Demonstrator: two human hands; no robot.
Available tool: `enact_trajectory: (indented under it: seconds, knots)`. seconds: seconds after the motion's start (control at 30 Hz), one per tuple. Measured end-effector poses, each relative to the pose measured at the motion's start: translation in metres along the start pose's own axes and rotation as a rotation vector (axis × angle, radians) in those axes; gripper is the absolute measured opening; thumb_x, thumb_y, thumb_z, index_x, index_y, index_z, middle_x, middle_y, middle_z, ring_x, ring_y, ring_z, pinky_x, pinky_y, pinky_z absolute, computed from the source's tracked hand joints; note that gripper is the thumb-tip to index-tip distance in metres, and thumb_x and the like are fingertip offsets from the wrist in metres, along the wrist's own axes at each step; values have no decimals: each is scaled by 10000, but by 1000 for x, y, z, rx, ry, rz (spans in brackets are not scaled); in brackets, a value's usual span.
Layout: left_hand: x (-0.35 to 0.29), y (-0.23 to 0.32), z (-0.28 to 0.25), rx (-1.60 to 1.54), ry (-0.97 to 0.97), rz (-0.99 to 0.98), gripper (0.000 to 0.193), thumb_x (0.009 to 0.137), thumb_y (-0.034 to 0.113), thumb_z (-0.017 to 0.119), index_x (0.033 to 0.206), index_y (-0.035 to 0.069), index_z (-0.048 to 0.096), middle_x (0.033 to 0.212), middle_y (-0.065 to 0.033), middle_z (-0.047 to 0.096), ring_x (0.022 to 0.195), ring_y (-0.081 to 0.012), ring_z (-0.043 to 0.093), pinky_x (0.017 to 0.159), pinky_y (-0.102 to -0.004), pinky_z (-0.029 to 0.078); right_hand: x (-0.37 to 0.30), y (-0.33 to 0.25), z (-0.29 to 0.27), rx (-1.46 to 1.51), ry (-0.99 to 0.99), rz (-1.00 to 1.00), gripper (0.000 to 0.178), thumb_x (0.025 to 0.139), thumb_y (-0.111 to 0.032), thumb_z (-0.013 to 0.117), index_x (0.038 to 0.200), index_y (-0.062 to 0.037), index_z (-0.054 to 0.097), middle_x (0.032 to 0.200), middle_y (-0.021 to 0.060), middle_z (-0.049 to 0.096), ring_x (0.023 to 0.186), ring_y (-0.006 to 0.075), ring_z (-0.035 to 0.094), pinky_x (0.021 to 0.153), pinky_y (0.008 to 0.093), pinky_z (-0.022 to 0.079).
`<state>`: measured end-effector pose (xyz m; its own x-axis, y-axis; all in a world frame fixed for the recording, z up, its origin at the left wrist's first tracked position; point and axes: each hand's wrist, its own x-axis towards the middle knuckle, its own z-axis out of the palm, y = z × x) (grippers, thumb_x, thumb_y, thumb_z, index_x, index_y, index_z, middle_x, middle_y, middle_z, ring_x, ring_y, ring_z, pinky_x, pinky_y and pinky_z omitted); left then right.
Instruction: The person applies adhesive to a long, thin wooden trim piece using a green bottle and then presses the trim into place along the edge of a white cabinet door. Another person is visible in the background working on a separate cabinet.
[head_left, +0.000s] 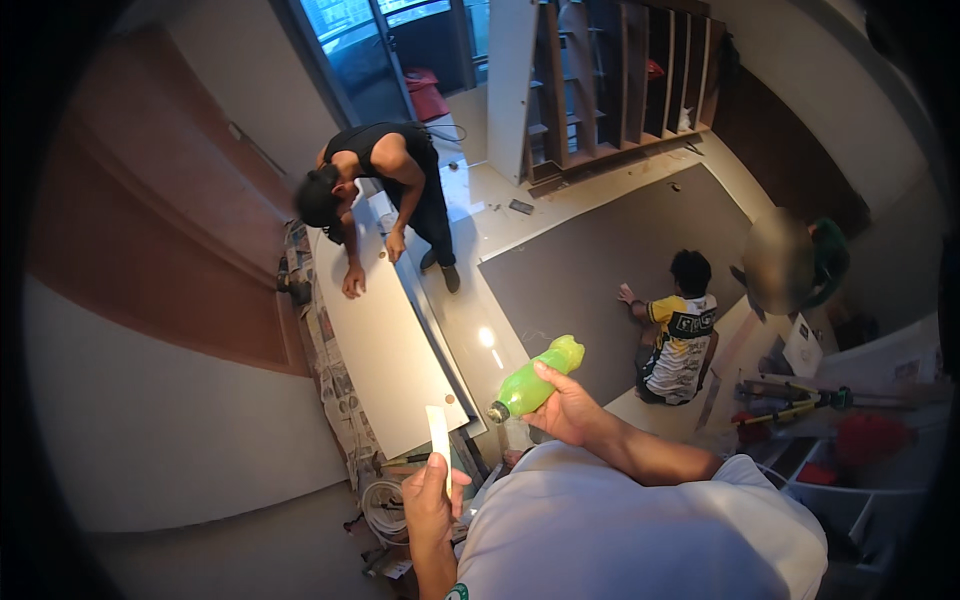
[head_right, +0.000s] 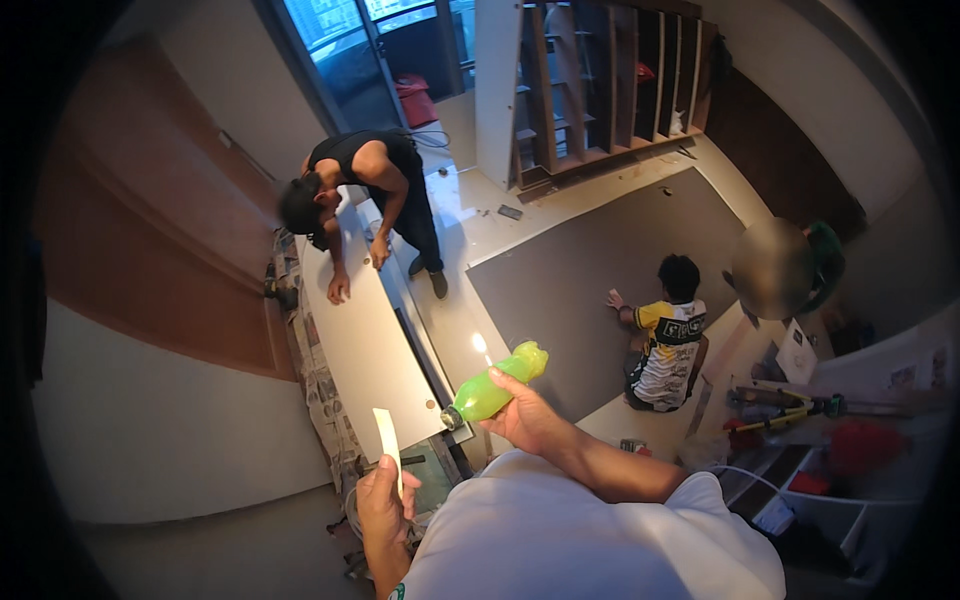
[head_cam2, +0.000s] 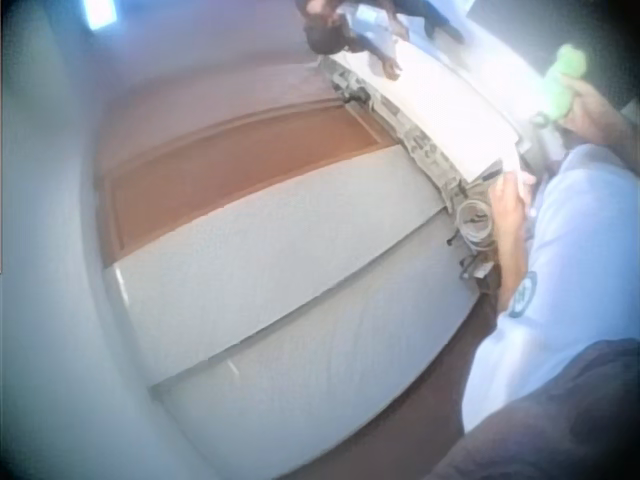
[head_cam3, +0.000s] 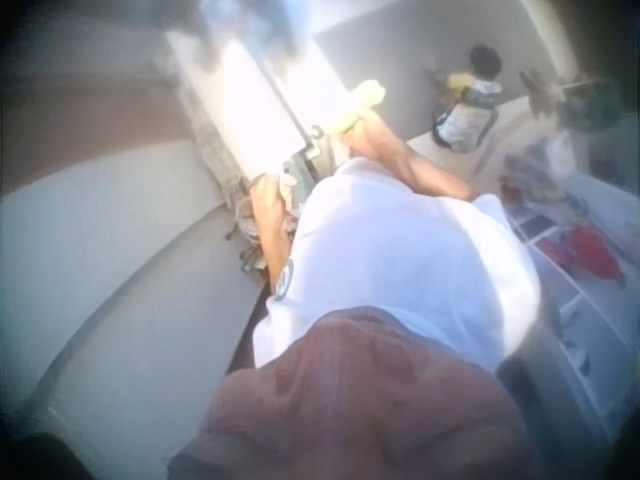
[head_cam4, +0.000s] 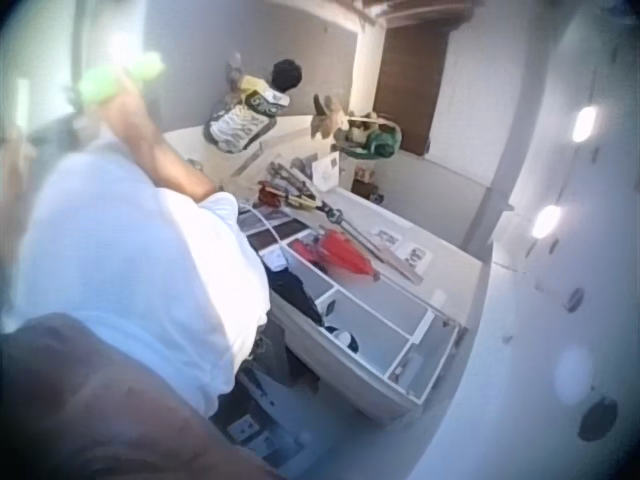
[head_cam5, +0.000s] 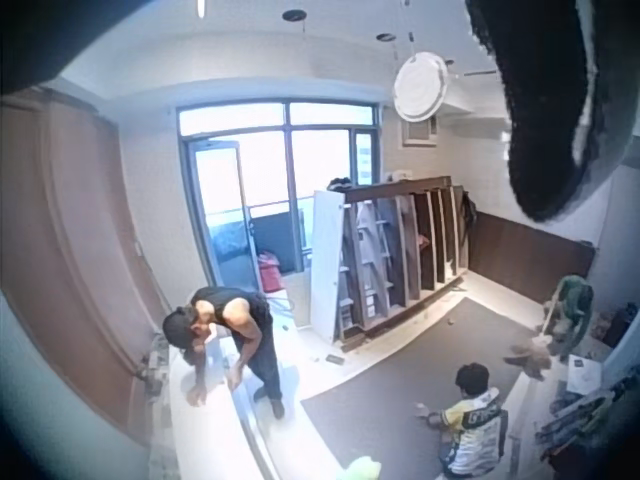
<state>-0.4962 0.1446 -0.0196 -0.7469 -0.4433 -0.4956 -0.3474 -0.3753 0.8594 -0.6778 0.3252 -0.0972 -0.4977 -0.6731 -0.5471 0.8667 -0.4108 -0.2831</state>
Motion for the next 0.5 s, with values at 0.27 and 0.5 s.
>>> enact_trajectory:
  seconds: [0.27, 0.5]
  knots:
    - [11, 0, 20, -105, 20, -9, 561, 1048, 454, 476, 661, 61, 577, 500, -24, 502, 421, -106, 454, 430, -242, 358, 26, -36, 22, -71, -42, -2, 405, 984, -395, 611, 1247, -101, 519, 1215, 87, 631, 1128, 206, 630, 955, 362, 531]
    - [19, 14, 22, -247, 122, -32, 606, 1047, 500, 451, 644, 61, 558, 482, -24, 470, 383, -102, 404, 390, -234, 322, 50, -52, 37, -57, -52, 28, 395, 976, -406, 624, 1210, -95, 561, 1166, 81, 668, 1044, 194, 667, 847, 320, 563]
